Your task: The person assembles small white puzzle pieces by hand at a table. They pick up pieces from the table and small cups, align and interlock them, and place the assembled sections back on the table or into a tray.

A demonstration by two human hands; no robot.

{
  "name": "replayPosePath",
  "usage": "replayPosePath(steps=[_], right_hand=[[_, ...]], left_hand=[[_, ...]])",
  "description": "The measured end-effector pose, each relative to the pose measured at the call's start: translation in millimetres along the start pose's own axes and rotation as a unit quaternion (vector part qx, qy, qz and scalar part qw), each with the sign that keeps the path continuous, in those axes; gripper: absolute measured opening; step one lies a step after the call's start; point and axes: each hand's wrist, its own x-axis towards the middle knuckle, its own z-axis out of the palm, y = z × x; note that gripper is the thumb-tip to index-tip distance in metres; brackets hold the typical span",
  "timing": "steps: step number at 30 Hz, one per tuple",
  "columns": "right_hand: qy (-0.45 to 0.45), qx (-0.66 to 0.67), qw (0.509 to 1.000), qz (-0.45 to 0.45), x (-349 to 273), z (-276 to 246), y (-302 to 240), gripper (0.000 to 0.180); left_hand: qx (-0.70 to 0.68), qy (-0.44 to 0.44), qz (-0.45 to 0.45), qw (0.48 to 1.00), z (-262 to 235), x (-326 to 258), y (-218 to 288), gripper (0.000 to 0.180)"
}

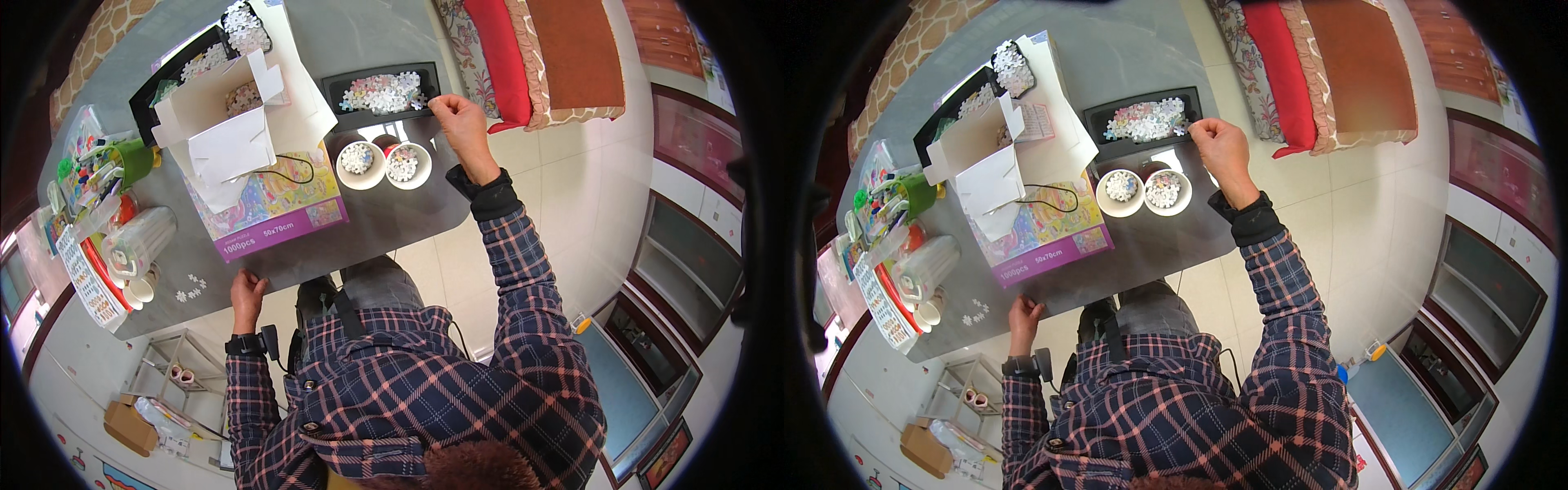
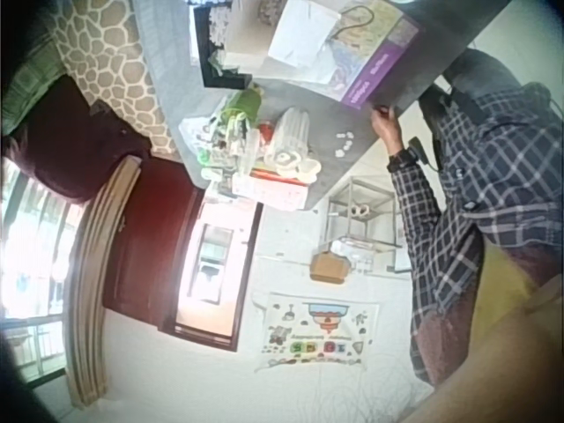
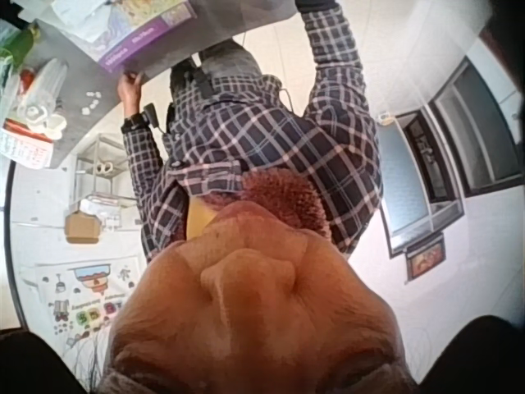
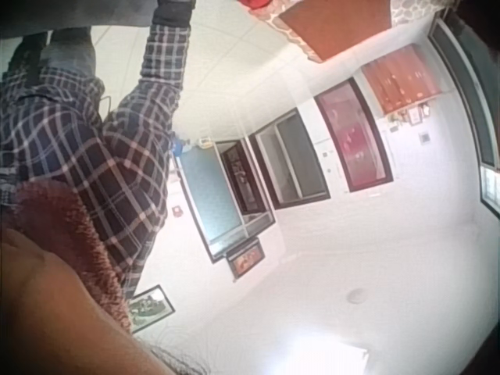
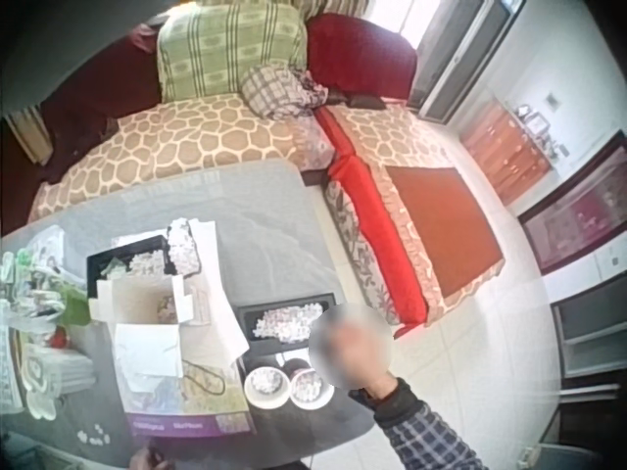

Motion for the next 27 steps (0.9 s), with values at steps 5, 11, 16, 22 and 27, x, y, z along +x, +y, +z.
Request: replayPosePath(steps=[5,11,16,22,27], right_hand=[[0.021,-0.141,0.988,-0.067,-10.8,-7.2,-6.6,0.016],[0.018,-0.321,0.924,-0.208,-13.3,0.2,-15.6,0.02],[-0.001,-0.321,0.938,-0.129,0.3,5.5,-25.6,0.021],[-0.064,-0.467,0.873,-0.125,12.3,15.1,-45.1,0.024],[-0.087,-0.51,0.848,-0.114,23.1,21.3,-54.3,0.018]], left_hand=[[-0.003,0.003,0.011,1.0,3.0,1.2,-7.1,0.03],[-0.018,-0.006,0.011,1.0,8.5,6.5,-24.9,0.031],[-0.016,-0.011,-0.018,1.0,7.8,5.8,-24.9,0.031],[0.023,-0.001,0.016,1.0,1.3,2.9,-13.1,0.028],[-0.011,-0.003,0.014,1.0,2.6,4.2,-15.6,0.027]])
